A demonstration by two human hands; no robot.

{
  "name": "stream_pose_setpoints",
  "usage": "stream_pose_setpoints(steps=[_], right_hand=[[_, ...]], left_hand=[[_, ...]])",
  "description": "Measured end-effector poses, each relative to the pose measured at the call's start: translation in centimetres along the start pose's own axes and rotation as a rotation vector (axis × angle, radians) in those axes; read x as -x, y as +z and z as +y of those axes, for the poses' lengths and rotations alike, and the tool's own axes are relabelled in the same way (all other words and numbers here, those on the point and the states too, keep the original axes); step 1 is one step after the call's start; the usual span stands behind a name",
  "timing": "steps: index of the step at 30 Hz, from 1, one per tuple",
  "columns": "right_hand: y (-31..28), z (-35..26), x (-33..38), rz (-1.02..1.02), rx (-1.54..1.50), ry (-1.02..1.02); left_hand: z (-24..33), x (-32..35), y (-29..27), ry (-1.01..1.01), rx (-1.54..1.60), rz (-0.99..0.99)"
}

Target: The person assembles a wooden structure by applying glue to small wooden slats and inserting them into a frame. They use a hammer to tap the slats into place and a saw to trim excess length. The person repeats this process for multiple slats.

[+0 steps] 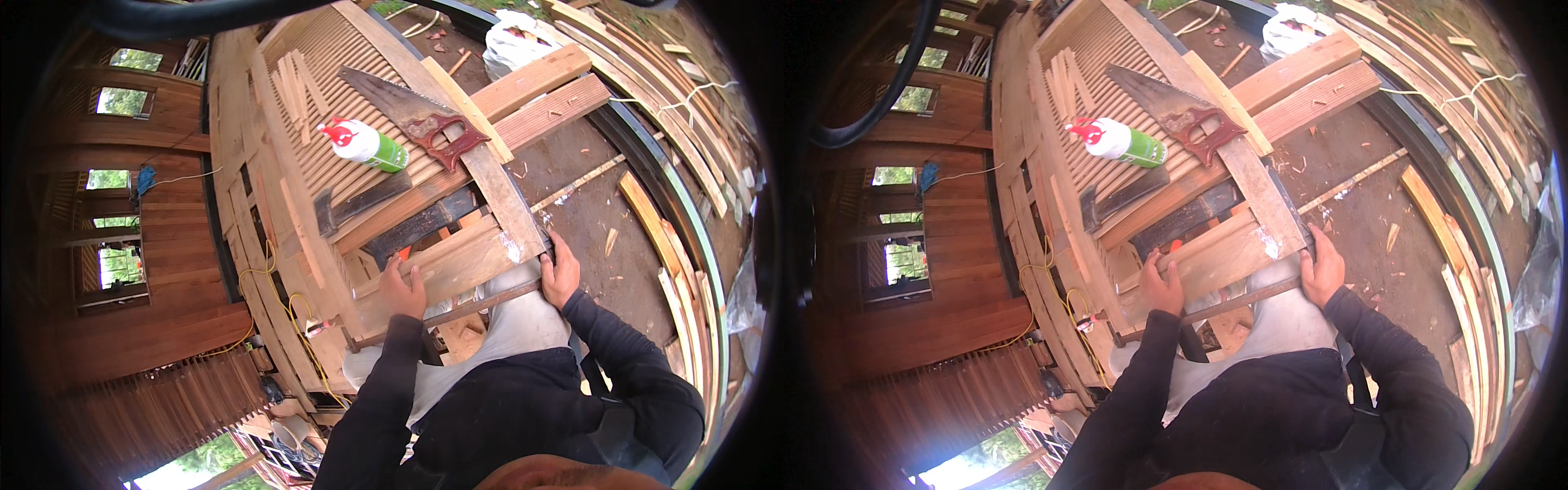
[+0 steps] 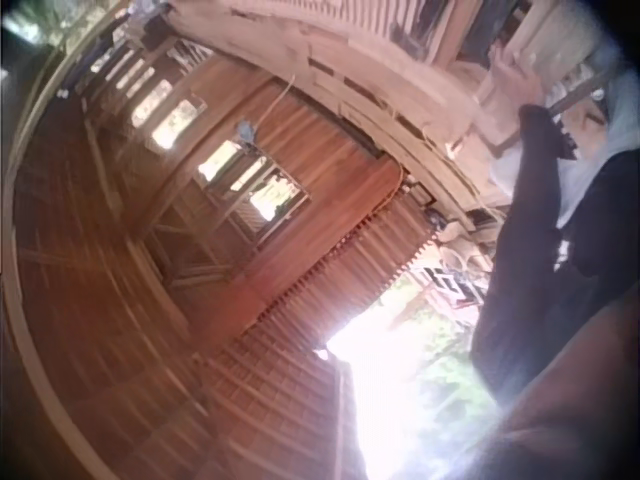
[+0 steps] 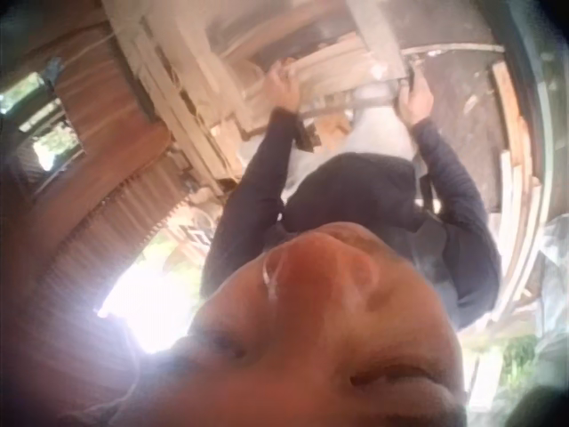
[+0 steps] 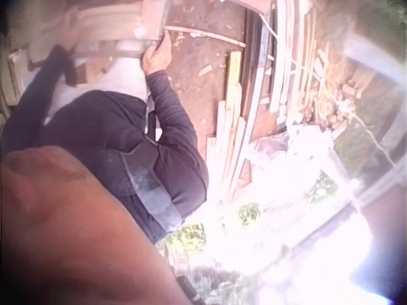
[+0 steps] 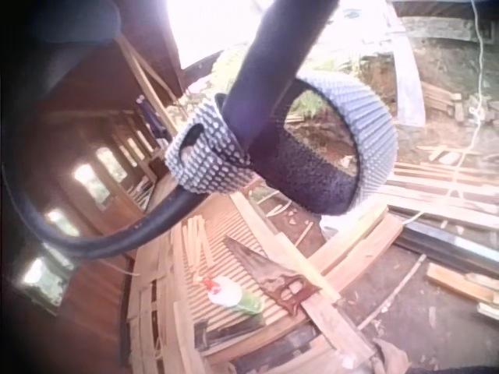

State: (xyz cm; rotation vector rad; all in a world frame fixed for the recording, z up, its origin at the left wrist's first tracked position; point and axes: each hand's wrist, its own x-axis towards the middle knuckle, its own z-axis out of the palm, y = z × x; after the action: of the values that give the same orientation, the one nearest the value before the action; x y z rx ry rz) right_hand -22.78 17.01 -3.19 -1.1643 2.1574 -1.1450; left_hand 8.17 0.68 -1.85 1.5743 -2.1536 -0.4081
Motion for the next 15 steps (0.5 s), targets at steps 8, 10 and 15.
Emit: stream_pose_setpoints(steps=[8, 10, 15], right_hand=[[-1.0, -1.1, -0.2, -0.096, 0.029, 0.052], [-0.8, -0.1, 0.1, -0.091, 0.054, 0.002], [-1.5, -0.1, 0.5, -0.213, 0.099, 0.123]], left_hand=[[0.0, 0.0, -0.7, 0.048, -0.173, -0.178], [0.9, -0.2, -1.2, 0.05, -0.203, -0.196], [1.7, -0.8, -1.3, 0.03, -0.184, -0.22]])
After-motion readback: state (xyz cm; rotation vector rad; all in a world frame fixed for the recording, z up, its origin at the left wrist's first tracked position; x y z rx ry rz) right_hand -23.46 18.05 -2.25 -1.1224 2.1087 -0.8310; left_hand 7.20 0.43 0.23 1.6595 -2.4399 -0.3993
